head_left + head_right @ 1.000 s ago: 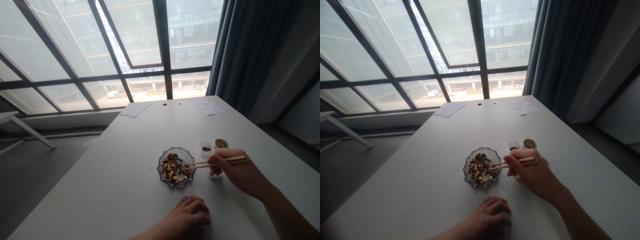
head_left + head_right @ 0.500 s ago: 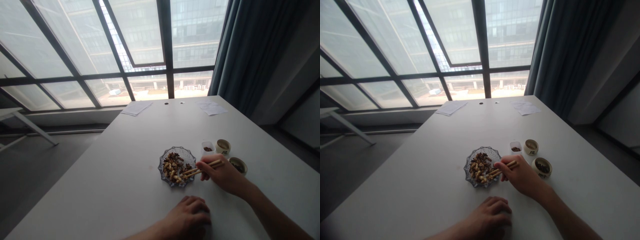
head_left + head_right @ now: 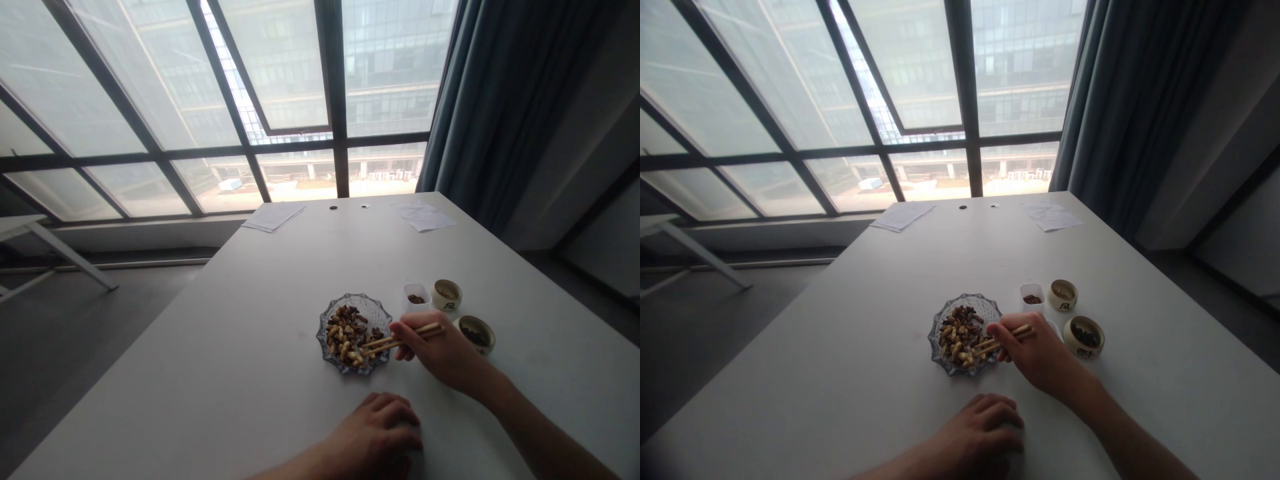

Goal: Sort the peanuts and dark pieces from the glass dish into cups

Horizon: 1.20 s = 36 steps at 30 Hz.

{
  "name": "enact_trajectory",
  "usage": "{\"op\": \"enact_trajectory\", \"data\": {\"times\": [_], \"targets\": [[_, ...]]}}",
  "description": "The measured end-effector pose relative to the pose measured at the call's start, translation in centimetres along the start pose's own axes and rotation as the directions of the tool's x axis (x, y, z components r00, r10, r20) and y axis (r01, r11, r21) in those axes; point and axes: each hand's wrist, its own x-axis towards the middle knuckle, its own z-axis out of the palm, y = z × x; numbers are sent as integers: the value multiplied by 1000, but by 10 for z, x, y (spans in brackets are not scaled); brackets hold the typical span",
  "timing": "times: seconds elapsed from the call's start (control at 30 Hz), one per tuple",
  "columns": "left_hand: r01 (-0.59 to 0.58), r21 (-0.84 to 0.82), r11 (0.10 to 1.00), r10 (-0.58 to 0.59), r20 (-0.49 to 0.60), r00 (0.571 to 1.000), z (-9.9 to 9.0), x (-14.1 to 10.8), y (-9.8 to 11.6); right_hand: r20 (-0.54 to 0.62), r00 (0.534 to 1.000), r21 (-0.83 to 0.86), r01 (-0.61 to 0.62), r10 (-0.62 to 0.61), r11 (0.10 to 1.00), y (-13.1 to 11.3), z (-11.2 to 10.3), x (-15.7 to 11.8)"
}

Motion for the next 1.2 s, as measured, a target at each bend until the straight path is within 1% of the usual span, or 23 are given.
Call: {"op": "enact_trajectory", "data": {"times": [0.07,0.13,0.2,0.23,0.27,0.3,0.37,0.4,0.43,0.47,0.5,0.6,0.67,0.77,0.83,0.93,1.0,1.03,1.07,1.13,1.2], "targets": [[-4,5,1000,4,0,1000,-1,0,0,-25,1000,3,16,-16,1000,-5,-3,-3],[-8,8,1000,8,3,1000,0,0,0,-72,997,17,29,-28,999,-11,-11,-7],[-9,7,1000,9,-7,1000,1,0,-1,-161,987,40,36,-29,999,-18,-24,-13],[-10,4,1000,11,-13,1000,2,0,-2,-228,973,50,39,-26,998,-21,-32,-15],[-12,1,1000,12,-17,1000,3,0,-2,-311,950,50,41,-24,998,-23,-40,-18],[-13,-1,1000,13,-17,1000,3,-1,-3,-404,915,34,42,-25,999,-25,-50,-20],[-12,-2,1000,12,-4,1000,3,-1,-3,-582,812,-41,20,-40,999,-25,-69,-22],[-9,0,1000,9,4,1000,3,-1,-3,-648,760,-85,-3,-53,996,-24,-78,-22],[-4,2,1000,4,7,1000,3,-1,-2,-693,718,-124,-33,-63,992,-22,-86,-22],[-1,3,1000,1,8,1000,2,-1,-2,-722,688,-155,-63,-69,986,-20,-93,-21],[2,3,1000,-2,7,1000,1,-1,-1,-740,669,-178,-91,-72,980,-17,-99,-20],[6,5,1000,-6,0,1000,0,-1,0,-760,644,-233,-150,-83,961,-10,-110,-16],[7,6,1000,-7,-3,1000,0,-1,0,-752,653,-261,-166,-92,951,-7,-112,-14],[4,6,1000,-4,-12,1000,1,-1,0,-725,683,-270,-170,-84,948,-5,-111,-14],[-2,3,1000,2,-25,1000,1,-1,1,-721,688,-265,-162,-83,951,-6,-111,-14],[-8,0,1000,8,-30,1000,1,-2,1,-727,682,-230,-126,-84,965,-9,-107,-15],[-8,3,1000,9,-26,1000,1,-2,1,-716,694,-179,-82,-73,980,-12,-101,-15],[-9,4,1000,9,-26,1000,1,-2,0,-701,710,-147,-52,-67,988,-14,-95,-15],[-10,6,1000,10,-28,1000,1,-1,0,-674,736,-111,-20,-61,994,-15,-88,-14],[-8,12,1000,8,-28,1000,2,-1,0,-574,817,-32,39,-50,999,-15,-70,-10],[-3,17,1000,3,-17,1000,2,-1,-1,-428,903,33,71,-50,997,-13,-50,-5]]}}
